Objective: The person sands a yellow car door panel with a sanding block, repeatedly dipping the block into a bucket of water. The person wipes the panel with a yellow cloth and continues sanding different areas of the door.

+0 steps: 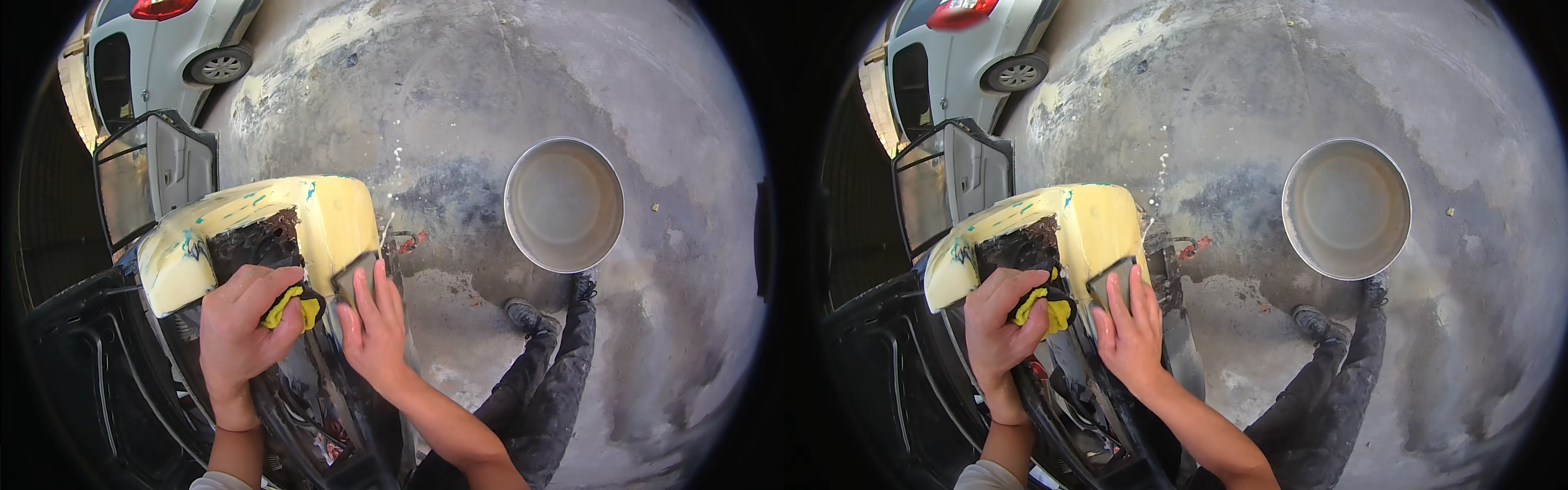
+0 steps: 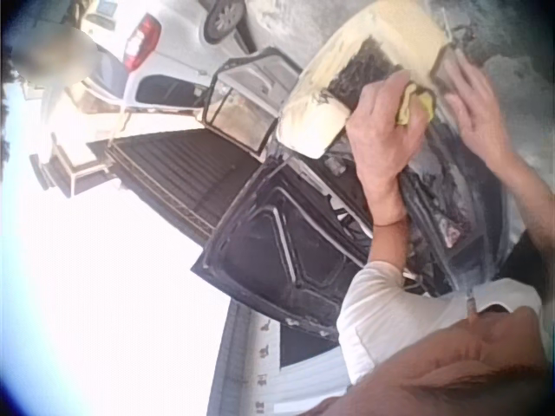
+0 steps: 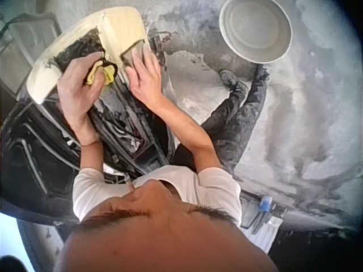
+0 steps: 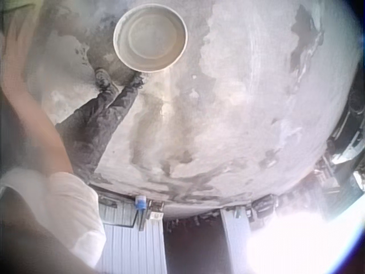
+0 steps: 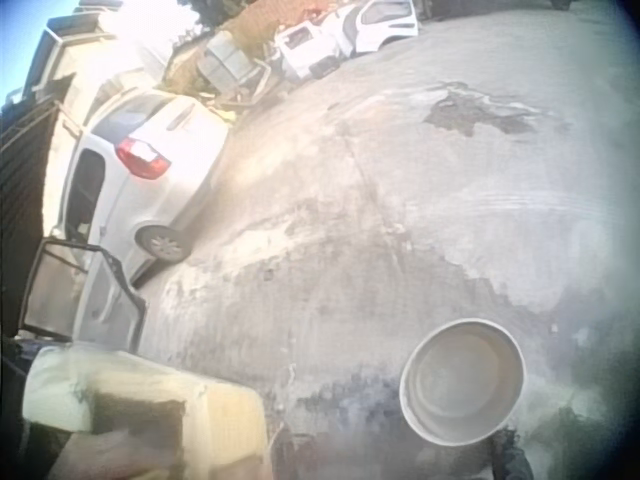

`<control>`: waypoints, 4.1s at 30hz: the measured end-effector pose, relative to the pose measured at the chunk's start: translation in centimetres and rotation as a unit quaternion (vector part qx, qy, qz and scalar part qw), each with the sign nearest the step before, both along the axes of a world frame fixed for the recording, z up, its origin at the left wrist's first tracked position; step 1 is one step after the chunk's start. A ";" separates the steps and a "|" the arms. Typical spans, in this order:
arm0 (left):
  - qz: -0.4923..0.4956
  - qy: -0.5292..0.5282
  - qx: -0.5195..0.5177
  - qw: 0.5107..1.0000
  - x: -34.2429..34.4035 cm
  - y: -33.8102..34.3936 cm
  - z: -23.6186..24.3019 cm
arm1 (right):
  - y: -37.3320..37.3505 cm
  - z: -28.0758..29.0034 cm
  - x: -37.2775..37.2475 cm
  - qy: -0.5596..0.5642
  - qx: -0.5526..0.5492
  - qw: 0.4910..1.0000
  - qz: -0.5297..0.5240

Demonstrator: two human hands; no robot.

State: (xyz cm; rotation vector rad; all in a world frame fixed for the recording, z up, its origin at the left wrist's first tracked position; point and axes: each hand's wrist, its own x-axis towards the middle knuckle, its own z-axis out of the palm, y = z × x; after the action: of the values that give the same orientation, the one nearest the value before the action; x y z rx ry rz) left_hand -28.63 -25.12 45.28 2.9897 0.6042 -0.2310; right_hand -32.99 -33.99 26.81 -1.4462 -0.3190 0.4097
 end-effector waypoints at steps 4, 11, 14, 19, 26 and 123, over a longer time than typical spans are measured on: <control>-0.001 0.030 0.005 1.000 0.1 -0.1 -0.3 | -2.4 0.4 -2.3 0.021 -0.018 0.999 0.024; -0.036 0.173 0.031 0.984 0.5 0.0 -0.7 | -0.6 -0.1 0.3 0.037 -0.023 0.999 0.027; -0.083 0.286 0.041 0.954 0.3 0.2 -1.1 | -6.3 0.4 -5.8 0.041 -0.014 0.998 0.034; -0.132 0.359 0.053 0.922 -0.3 0.3 -2.4 | -3.2 -1.9 -3.6 0.059 -0.060 0.995 0.045; -0.096 0.339 0.039 0.935 0.2 0.7 -2.6 | -5.6 0.3 -5.6 0.025 -0.026 0.998 0.045; 0.053 0.223 0.028 0.973 1.6 0.1 -3.8 | -6.7 -1.7 -8.4 0.079 -0.146 0.983 0.071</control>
State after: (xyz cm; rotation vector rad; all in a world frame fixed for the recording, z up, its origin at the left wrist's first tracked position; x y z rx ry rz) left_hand -27.04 -25.03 41.49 2.9526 0.8167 -0.9076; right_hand -41.36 -40.71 25.15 -1.6699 -0.2409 0.7078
